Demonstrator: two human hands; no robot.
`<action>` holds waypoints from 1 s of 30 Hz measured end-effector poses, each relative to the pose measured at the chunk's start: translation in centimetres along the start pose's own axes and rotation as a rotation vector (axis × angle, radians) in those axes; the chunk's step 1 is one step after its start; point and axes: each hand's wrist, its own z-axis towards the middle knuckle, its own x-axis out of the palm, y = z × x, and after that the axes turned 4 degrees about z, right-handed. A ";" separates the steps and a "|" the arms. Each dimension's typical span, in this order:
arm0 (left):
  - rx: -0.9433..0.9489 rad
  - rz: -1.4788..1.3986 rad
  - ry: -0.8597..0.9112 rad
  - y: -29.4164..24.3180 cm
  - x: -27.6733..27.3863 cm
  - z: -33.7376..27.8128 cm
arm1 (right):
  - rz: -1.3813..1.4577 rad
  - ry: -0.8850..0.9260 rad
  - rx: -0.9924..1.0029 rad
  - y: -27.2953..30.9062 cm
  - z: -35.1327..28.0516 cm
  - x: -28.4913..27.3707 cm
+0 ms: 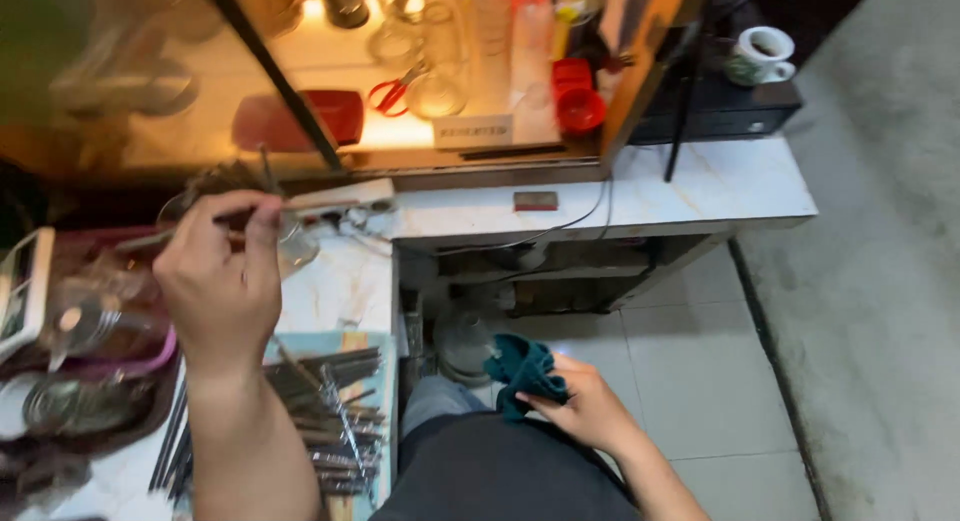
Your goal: Cleaning metal straws with a cloth.
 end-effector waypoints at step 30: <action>-0.645 0.664 0.910 7.8 3.9 -9.0 | 0.164 -0.104 0.116 -0.2 0.7 0.1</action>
